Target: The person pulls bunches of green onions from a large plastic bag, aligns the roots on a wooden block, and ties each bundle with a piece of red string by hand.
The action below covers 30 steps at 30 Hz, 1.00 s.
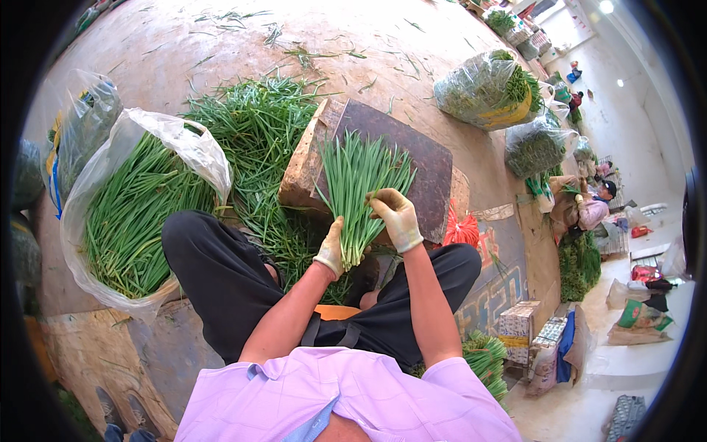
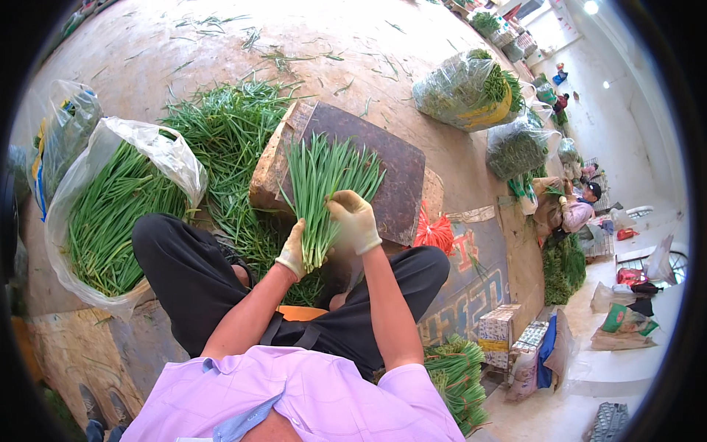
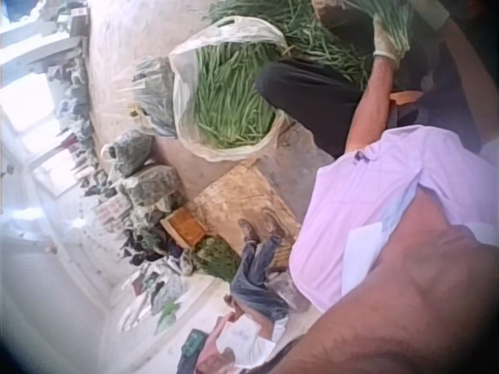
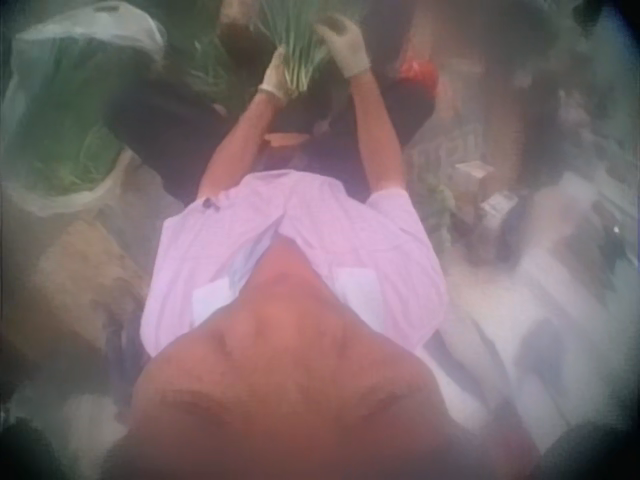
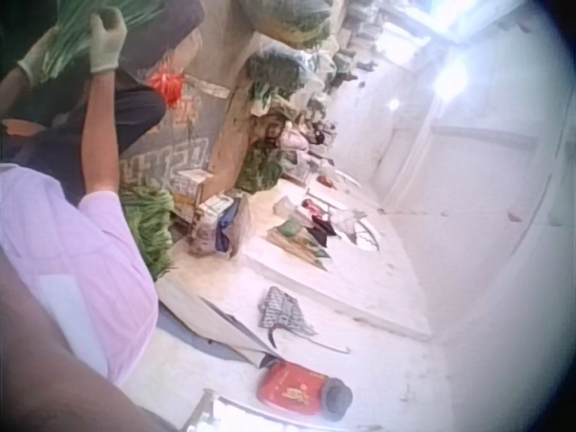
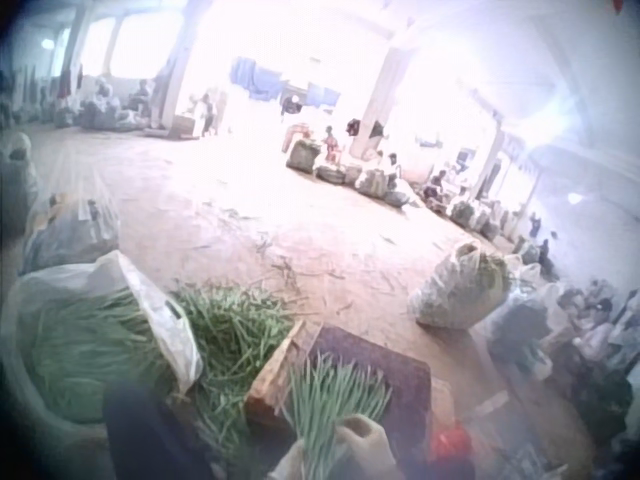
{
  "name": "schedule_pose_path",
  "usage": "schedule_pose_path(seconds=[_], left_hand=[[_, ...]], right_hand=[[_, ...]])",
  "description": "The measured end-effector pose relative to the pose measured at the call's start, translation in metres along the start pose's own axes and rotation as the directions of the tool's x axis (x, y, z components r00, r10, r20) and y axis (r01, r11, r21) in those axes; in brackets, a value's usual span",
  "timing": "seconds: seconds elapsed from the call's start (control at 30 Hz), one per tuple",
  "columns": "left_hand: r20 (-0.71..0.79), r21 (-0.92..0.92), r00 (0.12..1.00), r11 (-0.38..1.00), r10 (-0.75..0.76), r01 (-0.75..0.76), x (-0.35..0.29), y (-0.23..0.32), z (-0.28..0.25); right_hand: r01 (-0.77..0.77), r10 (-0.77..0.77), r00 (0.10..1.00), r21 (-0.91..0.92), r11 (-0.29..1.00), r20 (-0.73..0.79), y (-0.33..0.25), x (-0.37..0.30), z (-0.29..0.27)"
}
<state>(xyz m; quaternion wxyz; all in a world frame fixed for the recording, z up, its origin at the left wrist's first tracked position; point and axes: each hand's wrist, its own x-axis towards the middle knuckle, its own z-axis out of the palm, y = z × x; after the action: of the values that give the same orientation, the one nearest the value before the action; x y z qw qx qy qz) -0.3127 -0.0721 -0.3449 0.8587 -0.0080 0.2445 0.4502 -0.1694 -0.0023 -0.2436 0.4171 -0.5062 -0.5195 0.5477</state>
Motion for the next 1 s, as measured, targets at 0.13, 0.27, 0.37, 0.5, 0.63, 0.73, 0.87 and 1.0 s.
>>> schedule_pose_path(seconds=[0.13,0.27,0.37,0.5,0.63,0.73,0.87,1.0], left_hand=[[0.022,-0.019,0.999,0.999,-0.027,0.028,0.009,-0.002,-0.004],[0.114,-0.021,0.993,1.0,-0.02,0.022,0.018,-0.007,-0.014],[-0.057,-0.095,0.996,0.993,0.066,-0.071,0.034,-0.013,-0.038],[-0.198,0.048,0.978,0.996,-0.062,0.073,0.028,0.002,-0.024],[-0.149,0.003,0.985,0.996,-0.088,0.089,0.031,-0.005,-0.024],[-0.08,0.015,0.997,1.0,0.0,0.001,0.012,0.005,-0.017],[-0.086,0.068,0.996,0.997,-0.023,0.029,0.016,-0.002,-0.01],[-0.093,-0.015,0.995,0.999,-0.037,0.036,0.012,0.0,-0.007]], right_hand=[[0.05,-0.059,0.996,0.141,0.989,0.064,-0.012,-0.023,0.007],[0.099,-0.091,0.983,-0.043,0.994,0.157,-0.013,-0.039,0.015],[0.264,-0.122,0.886,-0.269,0.926,0.448,-0.042,-0.067,0.047],[0.403,-0.029,0.587,-0.262,0.877,0.809,-0.079,-0.101,0.084],[0.415,0.143,0.276,-0.252,0.874,0.951,-0.13,-0.081,0.1],[0.431,-0.246,0.79,-0.224,0.874,0.562,-0.124,0.017,0.063],[0.033,-0.068,0.997,-0.531,0.847,-0.046,-0.051,0.095,0.025],[-0.071,0.083,0.996,-0.93,0.361,-0.043,0.007,0.087,0.037]])
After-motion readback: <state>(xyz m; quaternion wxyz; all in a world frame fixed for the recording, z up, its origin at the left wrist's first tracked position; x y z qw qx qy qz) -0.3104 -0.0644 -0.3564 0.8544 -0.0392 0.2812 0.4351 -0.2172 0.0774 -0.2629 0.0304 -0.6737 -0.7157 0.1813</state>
